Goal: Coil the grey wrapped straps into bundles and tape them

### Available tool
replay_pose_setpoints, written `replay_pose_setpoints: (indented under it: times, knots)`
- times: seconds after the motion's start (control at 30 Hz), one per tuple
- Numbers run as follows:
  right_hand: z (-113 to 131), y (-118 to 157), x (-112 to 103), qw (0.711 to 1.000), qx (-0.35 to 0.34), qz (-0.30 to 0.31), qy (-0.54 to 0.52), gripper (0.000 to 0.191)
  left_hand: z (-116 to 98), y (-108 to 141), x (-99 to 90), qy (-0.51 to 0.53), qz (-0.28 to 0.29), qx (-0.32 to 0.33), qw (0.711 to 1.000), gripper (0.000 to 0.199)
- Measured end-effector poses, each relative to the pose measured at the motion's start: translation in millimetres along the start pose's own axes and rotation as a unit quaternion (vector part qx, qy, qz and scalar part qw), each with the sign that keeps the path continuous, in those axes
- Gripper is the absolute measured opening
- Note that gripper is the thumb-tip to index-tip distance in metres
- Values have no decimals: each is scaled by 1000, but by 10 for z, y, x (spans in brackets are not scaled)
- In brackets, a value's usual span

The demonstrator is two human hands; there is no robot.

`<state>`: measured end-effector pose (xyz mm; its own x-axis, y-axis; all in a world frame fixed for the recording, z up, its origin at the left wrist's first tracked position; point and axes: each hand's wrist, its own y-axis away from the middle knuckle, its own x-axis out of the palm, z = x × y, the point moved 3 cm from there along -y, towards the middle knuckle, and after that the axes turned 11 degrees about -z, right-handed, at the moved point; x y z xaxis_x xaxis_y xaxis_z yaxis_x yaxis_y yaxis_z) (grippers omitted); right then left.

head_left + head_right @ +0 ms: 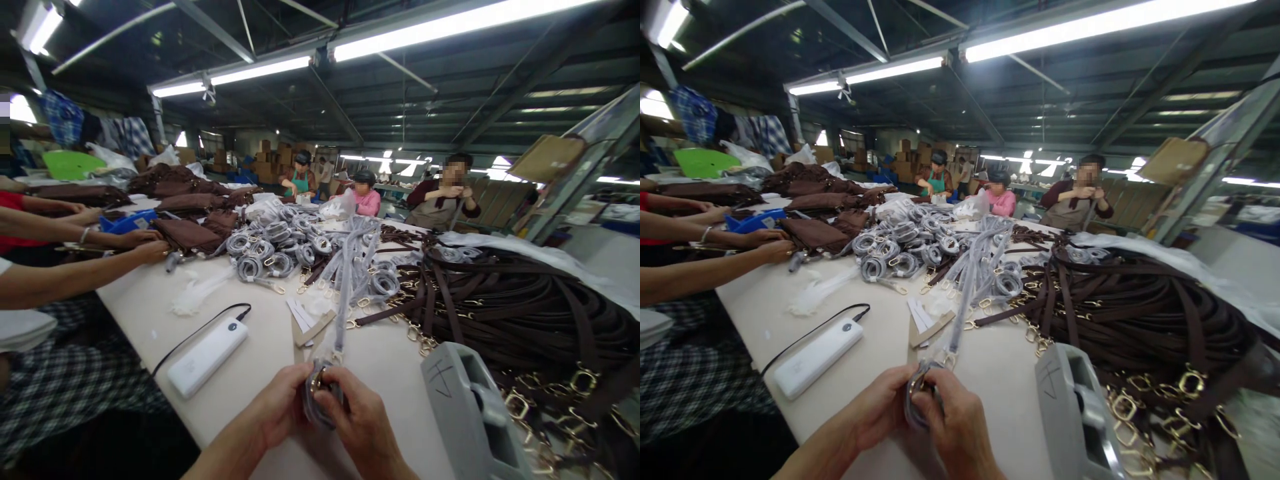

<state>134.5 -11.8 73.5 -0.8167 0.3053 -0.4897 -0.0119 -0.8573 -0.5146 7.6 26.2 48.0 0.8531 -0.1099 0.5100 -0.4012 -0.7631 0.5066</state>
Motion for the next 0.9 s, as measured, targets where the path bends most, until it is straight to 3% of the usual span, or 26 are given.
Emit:
replay_pose_setpoints:
  times: [0.17,0.33,0.47,0.6,0.7,0.8,0.9]
  knots:
    - [5,111,102,991,-60,103,60,33,56,-115,-123,16,13,-30,999,35]
    - [-77,141,169,990,-65,65,104,30,-2,-105,-89,61,-36,15,997,41]
    - [-97,33,101,1000,-6,8,7,20,-35,31,47,115,-24,60,991,46]
    - [-109,-23,65,997,53,-12,-55,15,63,111,91,167,-14,120,978,32]
    - [-132,31,90,999,10,-16,-35,15,180,97,55,202,-38,111,972,26]
    - [-162,92,122,999,-37,8,-15,11,229,82,34,199,-12,80,977,27]
    - [-157,80,121,997,-52,52,-29,12,183,70,0,172,7,98,980,28]
